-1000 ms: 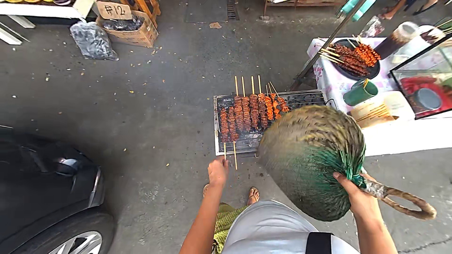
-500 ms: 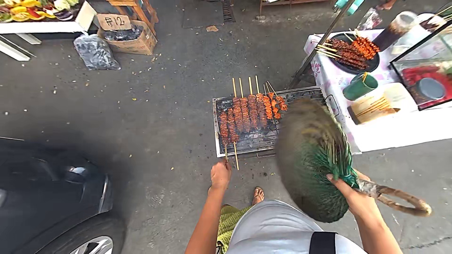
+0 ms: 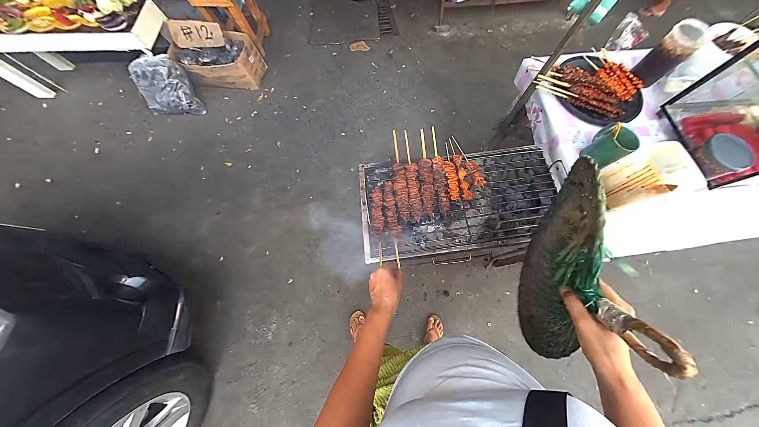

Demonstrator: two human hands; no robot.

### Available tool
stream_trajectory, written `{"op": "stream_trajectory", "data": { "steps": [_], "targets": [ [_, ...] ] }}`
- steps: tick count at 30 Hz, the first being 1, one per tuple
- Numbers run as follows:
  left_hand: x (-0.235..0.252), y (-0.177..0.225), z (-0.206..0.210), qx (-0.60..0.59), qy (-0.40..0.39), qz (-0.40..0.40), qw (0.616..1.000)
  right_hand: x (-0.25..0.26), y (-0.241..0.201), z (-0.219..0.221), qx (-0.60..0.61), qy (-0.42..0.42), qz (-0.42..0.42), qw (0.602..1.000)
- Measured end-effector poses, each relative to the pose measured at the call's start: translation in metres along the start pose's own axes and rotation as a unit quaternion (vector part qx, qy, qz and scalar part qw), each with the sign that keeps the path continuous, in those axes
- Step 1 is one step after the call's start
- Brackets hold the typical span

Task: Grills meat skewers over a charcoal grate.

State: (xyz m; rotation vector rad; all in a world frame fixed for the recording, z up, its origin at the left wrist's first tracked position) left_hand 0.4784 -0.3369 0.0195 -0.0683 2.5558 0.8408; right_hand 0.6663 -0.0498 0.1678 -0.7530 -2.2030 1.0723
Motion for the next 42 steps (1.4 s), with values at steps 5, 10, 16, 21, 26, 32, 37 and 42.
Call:
{"op": "stream_trajectory", "data": {
  "steps": [5, 10, 16, 21, 26, 32, 37, 42],
  "targets": [
    [0.002, -0.006, 0.002, -0.036, 0.005, -0.008, 0.999, 0.006, 0.007, -0.007, 0.035, 0.004, 0.062, 0.997],
    [0.001, -0.006, 0.007, -0.043, 0.015, 0.001, 0.999, 0.004, 0.000, -0.007, 0.009, -0.049, 0.017, 0.999],
    [-0.012, -0.006, 0.000, -0.028, -0.007, 0.016, 0.999, 0.006, 0.007, -0.006, 0.090, -0.005, 0.078, 0.993],
    [-0.011, -0.005, 0.007, 0.035, -0.031, 0.007, 0.999, 0.007, 0.005, -0.005, 0.059, 0.032, 0.095, 0.993],
    [-0.013, -0.002, 0.007, 0.059, -0.022, 0.011, 0.998, 0.006, 0.001, -0.003, 0.065, -0.040, 0.046, 0.996],
    [-0.018, -0.018, -0.017, 0.006, 0.089, 0.015, 0.996, 0.013, -0.001, -0.010, -0.032, 0.034, 0.007, 0.999],
    [-0.001, -0.026, -0.022, 0.031, 0.049, -0.041, 0.998, 0.007, 0.003, -0.006, 0.092, -0.050, 0.068, 0.992],
    [-0.007, -0.022, -0.024, 0.034, 0.068, 0.007, 0.997, 0.005, 0.007, 0.001, 0.117, -0.002, 0.085, 0.989]
  ]
}}
Point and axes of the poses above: each hand's wrist, its own x-axis towards the middle knuckle, its own z-axis out of the palm, y = z × x, the point moved 2 cm from there along x, towards the middle knuckle, and after that the axes turned 5 degrees about y, right-handed, at the moved point
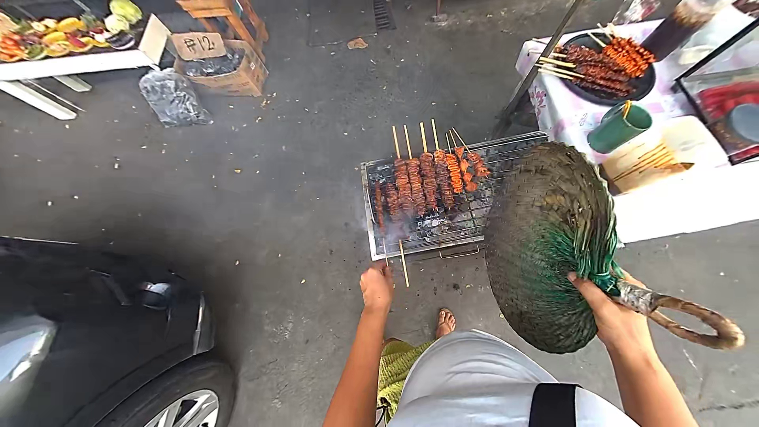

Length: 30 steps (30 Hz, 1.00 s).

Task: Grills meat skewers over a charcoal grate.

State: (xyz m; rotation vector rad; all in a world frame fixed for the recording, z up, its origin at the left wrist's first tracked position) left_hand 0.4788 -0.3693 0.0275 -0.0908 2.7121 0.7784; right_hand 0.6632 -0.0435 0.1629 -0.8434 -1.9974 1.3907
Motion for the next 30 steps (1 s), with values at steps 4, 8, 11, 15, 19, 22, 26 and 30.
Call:
{"op": "stream_trajectory", "data": {
  "steps": [4, 8, 11, 15, 19, 22, 26, 30],
  "targets": [
    [-0.006, -0.005, 0.006, -0.051, 0.000, 0.019, 0.999, -0.003, 0.003, -0.006, 0.006, 0.006, 0.000, 1.000],
    [-0.005, -0.007, 0.013, -0.033, -0.042, -0.011, 0.999, -0.007, 0.000, -0.002, -0.033, 0.039, 0.016, 0.999],
    [-0.007, -0.005, 0.013, -0.008, -0.035, 0.002, 0.999, -0.009, -0.007, 0.003, -0.121, 0.063, -0.033, 0.990],
    [-0.008, -0.006, 0.010, 0.036, -0.050, 0.001, 0.998, -0.007, -0.012, -0.005, -0.051, -0.041, -0.036, 0.997],
    [-0.007, -0.005, 0.007, 0.091, -0.053, -0.013, 0.994, 0.010, -0.008, -0.006, -0.069, 0.033, -0.026, 0.997],
    [-0.007, -0.003, 0.006, 0.077, -0.048, -0.004, 0.996, 0.008, -0.013, 0.000, -0.097, -0.015, -0.056, 0.994],
    [-0.007, -0.005, 0.009, 0.027, -0.029, 0.025, 0.999, 0.014, -0.004, -0.012, -0.039, 0.006, -0.017, 0.999],
    [-0.007, -0.007, 0.015, 0.001, -0.005, 0.026, 1.000, 0.010, -0.016, 0.001, -0.156, -0.003, -0.092, 0.983]
  ]
}}
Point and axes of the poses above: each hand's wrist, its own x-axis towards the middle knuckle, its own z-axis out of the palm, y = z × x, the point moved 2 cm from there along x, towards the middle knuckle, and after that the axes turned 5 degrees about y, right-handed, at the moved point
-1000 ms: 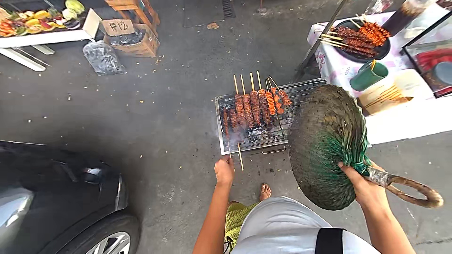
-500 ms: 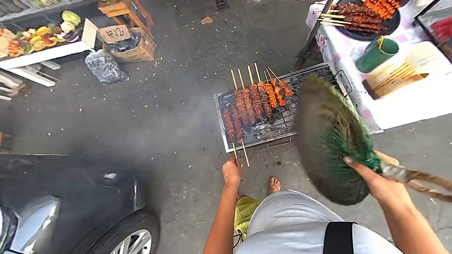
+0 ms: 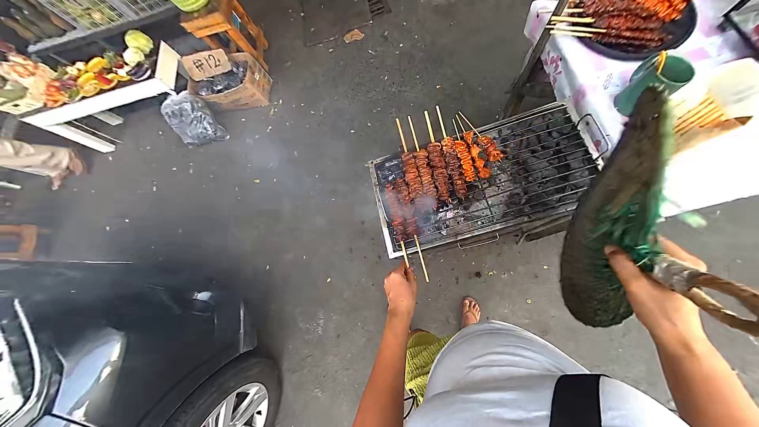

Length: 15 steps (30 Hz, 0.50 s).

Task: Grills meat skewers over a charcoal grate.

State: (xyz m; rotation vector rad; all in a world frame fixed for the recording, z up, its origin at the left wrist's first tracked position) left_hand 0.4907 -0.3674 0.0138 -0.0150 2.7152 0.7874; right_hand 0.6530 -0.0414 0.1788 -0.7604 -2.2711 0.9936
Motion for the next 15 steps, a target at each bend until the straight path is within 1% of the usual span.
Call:
{"op": "stream_trajectory", "data": {
  "steps": [2, 3, 4, 5, 6, 8, 9, 10, 11, 12, 13, 14, 15],
  "targets": [
    [0.001, 0.001, 0.000, 0.008, -0.007, 0.002, 1.000, -0.002, 0.001, -0.001, 0.070, -0.065, 0.020, 0.995],
    [0.002, 0.001, -0.001, 0.016, -0.016, -0.002, 1.000, -0.001, 0.004, -0.002, 0.108, -0.077, 0.042, 0.990],
    [0.003, 0.001, -0.001, 0.021, -0.022, -0.006, 1.000, 0.000, 0.008, -0.003, 0.119, -0.068, 0.050, 0.989],
    [0.003, -0.001, -0.002, 0.020, -0.022, -0.008, 1.000, 0.002, 0.010, -0.003, 0.102, -0.043, 0.039, 0.993],
    [0.003, -0.002, -0.002, 0.014, -0.017, -0.009, 1.000, 0.003, 0.008, -0.002, 0.060, -0.016, 0.020, 0.998],
    [0.002, -0.006, -0.002, -0.003, 0.007, -0.010, 1.000, 0.000, 0.004, 0.004, -0.012, -0.003, -0.031, 0.999],
    [0.002, -0.007, -0.002, -0.010, 0.023, -0.008, 1.000, -0.002, 0.002, 0.007, -0.011, -0.020, -0.046, 0.999],
    [0.002, -0.008, -0.003, -0.015, 0.030, -0.008, 0.999, -0.005, 0.001, 0.008, 0.016, -0.054, -0.041, 0.998],
    [0.003, -0.008, -0.004, -0.017, 0.029, -0.012, 0.999, -0.007, 0.001, 0.007, 0.053, -0.089, -0.019, 0.994],
    [0.004, -0.008, -0.004, -0.015, 0.020, -0.018, 1.000, -0.006, 0.003, 0.005, 0.078, -0.107, 0.015, 0.991],
    [0.005, -0.008, -0.004, -0.009, 0.010, -0.024, 1.000, -0.006, 0.005, 0.003, 0.087, -0.099, 0.042, 0.990],
    [0.006, -0.008, -0.004, -0.002, 0.004, -0.024, 1.000, -0.004, 0.008, 0.003, 0.073, -0.071, 0.049, 0.994],
    [0.005, -0.007, -0.003, 0.002, 0.002, -0.021, 1.000, -0.003, 0.010, 0.004, 0.045, -0.038, 0.037, 0.998]
  ]
}}
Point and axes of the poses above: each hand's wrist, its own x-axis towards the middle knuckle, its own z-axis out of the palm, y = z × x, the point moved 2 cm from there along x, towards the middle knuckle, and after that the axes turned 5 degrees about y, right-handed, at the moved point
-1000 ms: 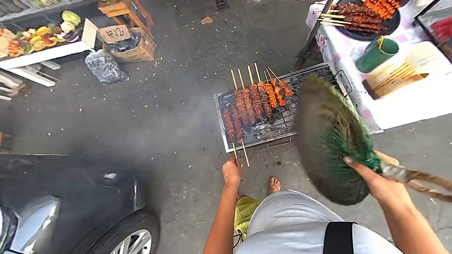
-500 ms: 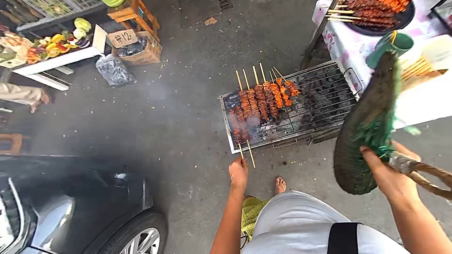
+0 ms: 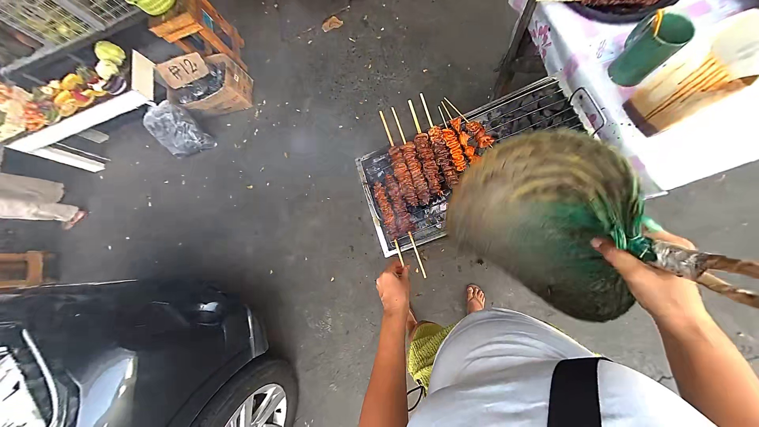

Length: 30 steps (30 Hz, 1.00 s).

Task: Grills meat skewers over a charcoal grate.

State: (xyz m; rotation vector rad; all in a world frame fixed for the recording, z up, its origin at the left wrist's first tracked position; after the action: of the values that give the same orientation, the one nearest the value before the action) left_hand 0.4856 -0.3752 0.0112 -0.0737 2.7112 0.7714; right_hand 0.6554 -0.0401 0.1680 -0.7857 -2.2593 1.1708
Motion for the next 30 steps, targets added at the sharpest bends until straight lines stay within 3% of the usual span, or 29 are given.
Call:
{"op": "stream_trajectory", "data": {
  "steps": [3, 7, 10, 14, 16, 18, 20, 22, 24, 27, 30],
  "targets": [
    [-0.005, 0.001, 0.000, -0.003, 0.026, 0.033, 0.999, -0.001, -0.001, 0.007, -0.056, 0.019, -0.053, 0.997],
    [-0.006, 0.002, 0.002, 0.003, 0.007, 0.029, 1.000, 0.004, -0.004, -0.002, 0.001, 0.013, -0.004, 1.000],
    [-0.001, 0.004, 0.004, 0.019, -0.024, 0.010, 0.999, 0.004, -0.009, 0.003, -0.017, 0.028, -0.018, 0.999],
    [0.000, 0.005, 0.007, 0.032, -0.031, 0.005, 0.999, -0.002, -0.009, 0.007, 0.042, -0.070, -0.011, 0.997],
    [0.000, 0.003, 0.008, 0.038, -0.029, 0.005, 0.999, 0.001, -0.002, 0.006, 0.037, -0.038, 0.005, 0.999],
    [0.000, 0.002, 0.009, 0.040, -0.028, 0.003, 0.999, 0.003, -0.003, 0.007, -0.007, 0.011, -0.034, 0.999],
    [-0.002, 0.001, 0.009, 0.030, -0.010, 0.011, 0.999, 0.004, -0.008, 0.008, -0.029, -0.015, -0.055, 0.998],
    [-0.002, 0.000, 0.009, 0.017, 0.011, 0.019, 1.000, 0.007, -0.004, 0.001, 0.011, -0.049, -0.025, 0.998],
    [-0.005, -0.003, 0.008, -0.003, 0.037, 0.028, 0.999, 0.014, 0.001, -0.006, 0.022, -0.015, -0.001, 1.000],
    [-0.010, -0.005, 0.008, -0.038, 0.108, 0.063, 0.991, 0.014, -0.008, -0.001, -0.050, 0.045, -0.053, 0.996],
    [-0.012, -0.005, 0.006, -0.066, 0.134, 0.090, 0.985, 0.008, -0.018, 0.012, 0.023, -0.059, -0.109, 0.992]
  ]
}}
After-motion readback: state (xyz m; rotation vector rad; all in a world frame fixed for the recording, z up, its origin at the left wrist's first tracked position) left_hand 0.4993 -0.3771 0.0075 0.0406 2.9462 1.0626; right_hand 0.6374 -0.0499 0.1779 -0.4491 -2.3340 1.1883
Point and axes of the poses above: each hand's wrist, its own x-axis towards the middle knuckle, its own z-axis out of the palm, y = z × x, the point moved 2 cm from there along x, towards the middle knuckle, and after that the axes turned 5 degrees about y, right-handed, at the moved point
